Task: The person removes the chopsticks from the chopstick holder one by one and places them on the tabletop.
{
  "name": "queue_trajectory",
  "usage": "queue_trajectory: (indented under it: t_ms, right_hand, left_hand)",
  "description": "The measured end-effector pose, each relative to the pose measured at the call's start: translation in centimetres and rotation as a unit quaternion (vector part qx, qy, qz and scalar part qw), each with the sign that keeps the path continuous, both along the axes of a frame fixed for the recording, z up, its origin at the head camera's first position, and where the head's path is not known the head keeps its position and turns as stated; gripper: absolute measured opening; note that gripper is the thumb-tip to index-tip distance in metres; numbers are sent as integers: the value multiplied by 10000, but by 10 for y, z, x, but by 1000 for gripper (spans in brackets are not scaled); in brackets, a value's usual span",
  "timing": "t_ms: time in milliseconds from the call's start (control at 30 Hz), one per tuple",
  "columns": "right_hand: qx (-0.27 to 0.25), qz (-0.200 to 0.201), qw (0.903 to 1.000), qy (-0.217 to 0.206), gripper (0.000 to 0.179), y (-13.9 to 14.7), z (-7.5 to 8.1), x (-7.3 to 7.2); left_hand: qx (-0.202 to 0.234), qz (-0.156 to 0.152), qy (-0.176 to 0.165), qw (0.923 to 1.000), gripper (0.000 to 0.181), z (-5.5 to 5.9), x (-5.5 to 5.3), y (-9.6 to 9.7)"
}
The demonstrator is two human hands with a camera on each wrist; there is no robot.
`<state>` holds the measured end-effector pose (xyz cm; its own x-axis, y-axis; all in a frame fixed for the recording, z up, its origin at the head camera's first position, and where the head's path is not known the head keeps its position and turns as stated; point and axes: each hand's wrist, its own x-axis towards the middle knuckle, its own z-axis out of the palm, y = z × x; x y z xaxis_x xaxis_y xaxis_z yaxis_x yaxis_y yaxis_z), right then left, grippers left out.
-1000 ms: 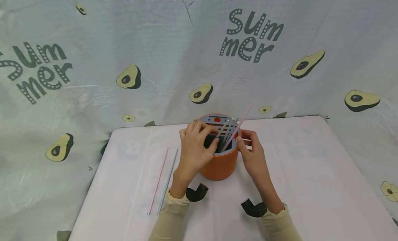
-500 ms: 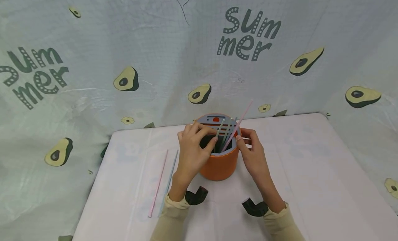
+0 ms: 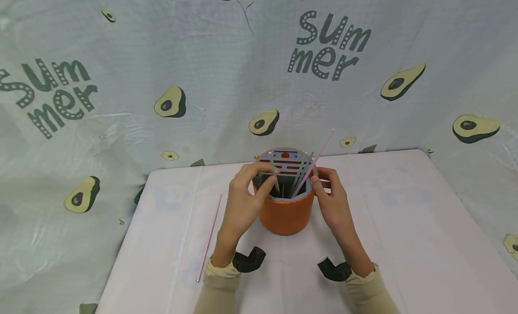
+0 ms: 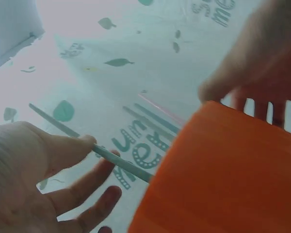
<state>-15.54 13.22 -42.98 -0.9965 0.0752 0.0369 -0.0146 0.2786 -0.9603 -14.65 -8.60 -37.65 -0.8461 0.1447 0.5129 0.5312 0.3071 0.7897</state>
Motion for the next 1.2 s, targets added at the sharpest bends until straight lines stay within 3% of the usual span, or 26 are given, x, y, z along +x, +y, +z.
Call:
queue_trajectory:
  t_ms: [200, 400, 500, 633, 767, 867, 933, 1000, 1067, 1200]
  right_hand:
    - [11, -3, 10000, 20, 46, 0, 0, 1]
    - [-8, -14, 10000, 29, 46, 0, 0, 1]
    - [18, -26, 10000, 35, 47, 1, 0, 0]
    - [33, -8, 10000, 47, 47, 1, 0, 0]
    - [52, 14, 10000, 23, 47, 0, 0, 0]
    - [80, 24, 10000, 54, 47, 0, 0, 1]
    - [88, 14, 9999, 70, 47, 0, 0, 1]
    - [107, 12, 9999, 74, 48, 0, 0, 0]
    - [109, 2, 9999, 79, 48, 0, -1, 0]
    - [79, -24, 9999, 73, 47, -1, -1, -1]
  left_hand:
    - [1289, -754, 83, 9888, 12, 7, 7, -14]
    - [2264, -849, 569, 9687, 13, 16, 11, -26]
    - [2861, -986, 833, 9494, 16, 21, 12, -32]
    - [3790, -1067, 1157, 9119, 7, 26, 18, -44]
    - [4536, -770, 1508, 8750, 11, 31, 25, -58]
    - [4787, -363, 1679, 8610, 13, 34, 29, -66]
    - [4758, 2, 1696, 8631, 12, 35, 30, -69]
    - [4552, 403, 1577, 8754, 11, 35, 31, -71]
    - [4194, 772, 1280, 8954, 11, 33, 30, -71]
    - [3038, 1332, 333, 9428, 13, 26, 22, -72]
